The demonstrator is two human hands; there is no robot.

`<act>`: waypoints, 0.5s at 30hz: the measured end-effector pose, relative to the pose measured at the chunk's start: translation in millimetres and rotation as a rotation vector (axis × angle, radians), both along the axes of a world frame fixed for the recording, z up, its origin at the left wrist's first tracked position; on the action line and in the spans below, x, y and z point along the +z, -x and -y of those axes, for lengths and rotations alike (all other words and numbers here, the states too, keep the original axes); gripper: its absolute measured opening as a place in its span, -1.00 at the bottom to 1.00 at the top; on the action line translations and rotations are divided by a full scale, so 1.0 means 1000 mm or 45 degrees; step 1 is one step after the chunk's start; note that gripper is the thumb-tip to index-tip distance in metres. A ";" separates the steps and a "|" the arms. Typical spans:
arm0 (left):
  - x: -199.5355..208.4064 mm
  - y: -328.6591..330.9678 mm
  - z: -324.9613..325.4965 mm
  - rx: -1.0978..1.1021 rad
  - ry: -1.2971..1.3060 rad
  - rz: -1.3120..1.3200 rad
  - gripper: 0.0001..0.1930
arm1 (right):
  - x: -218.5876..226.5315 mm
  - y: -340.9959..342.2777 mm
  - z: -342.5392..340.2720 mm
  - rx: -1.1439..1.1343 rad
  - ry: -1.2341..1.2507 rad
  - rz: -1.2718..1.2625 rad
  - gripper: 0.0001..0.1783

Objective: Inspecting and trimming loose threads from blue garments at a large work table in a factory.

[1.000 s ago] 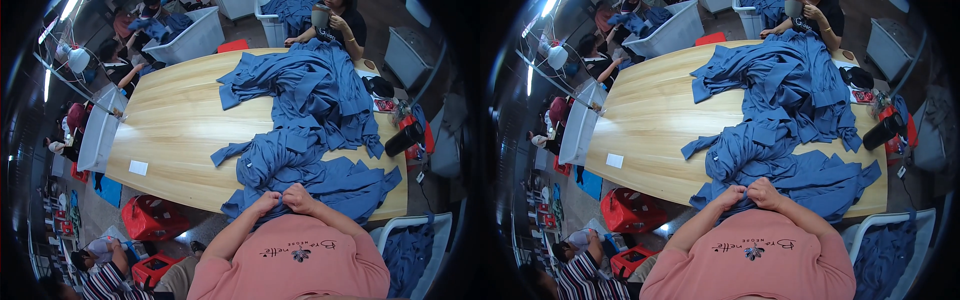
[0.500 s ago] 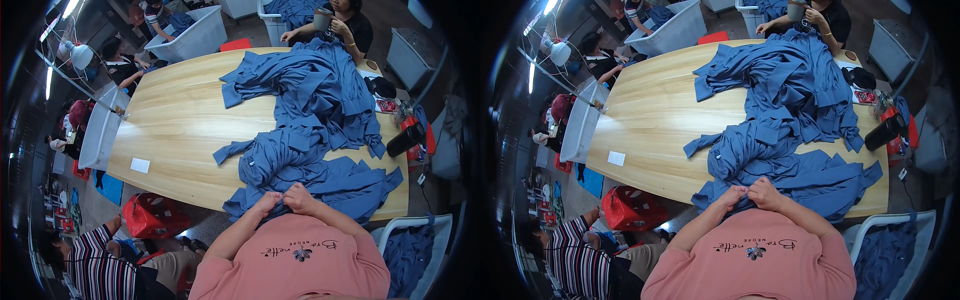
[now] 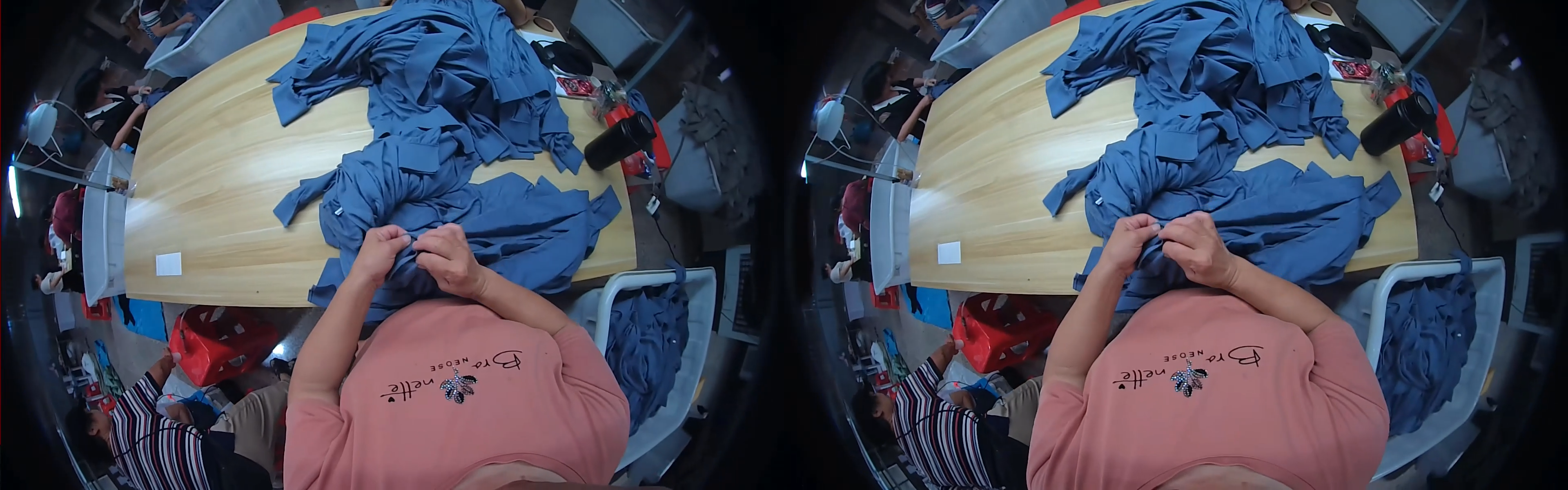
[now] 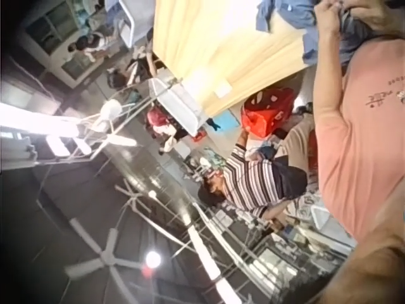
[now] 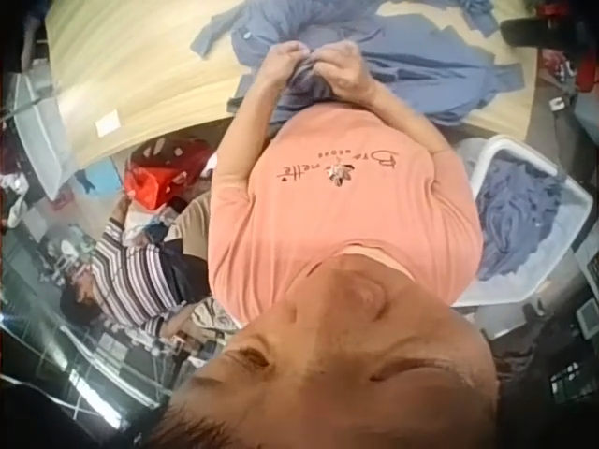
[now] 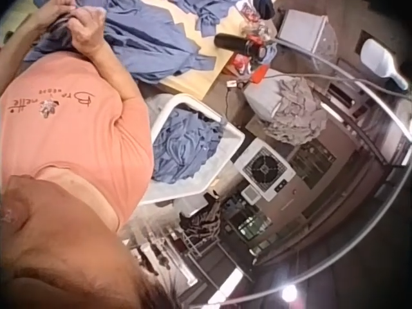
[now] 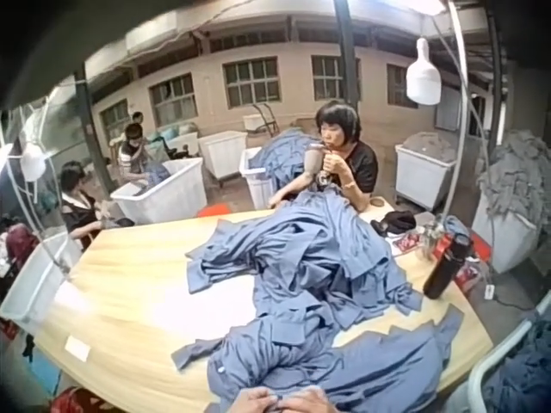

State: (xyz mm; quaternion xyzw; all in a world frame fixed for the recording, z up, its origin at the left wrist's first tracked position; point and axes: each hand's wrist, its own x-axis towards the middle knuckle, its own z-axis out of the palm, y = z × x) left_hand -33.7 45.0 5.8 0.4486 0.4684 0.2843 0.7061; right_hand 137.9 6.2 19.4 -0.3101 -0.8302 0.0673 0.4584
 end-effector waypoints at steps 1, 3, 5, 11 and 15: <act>-0.001 0.000 0.005 0.011 0.168 0.068 -0.93 | -0.004 -0.001 0.002 -0.002 0.023 -0.029 -0.85; -0.004 0.000 0.014 0.035 0.226 0.221 -0.93 | -0.012 -0.001 0.000 -0.048 0.092 -0.043 -0.83; -0.005 0.001 0.018 0.046 0.341 0.395 -0.95 | -0.019 -0.002 -0.003 -0.079 0.134 -0.145 -0.76; -0.009 0.008 0.023 -0.027 0.257 0.250 -0.95 | -0.017 -0.006 -0.001 0.046 -0.026 0.021 -0.72; -0.015 0.007 0.031 -0.183 -0.140 -0.065 -0.88 | -0.009 0.003 -0.002 0.202 -0.029 0.026 -0.73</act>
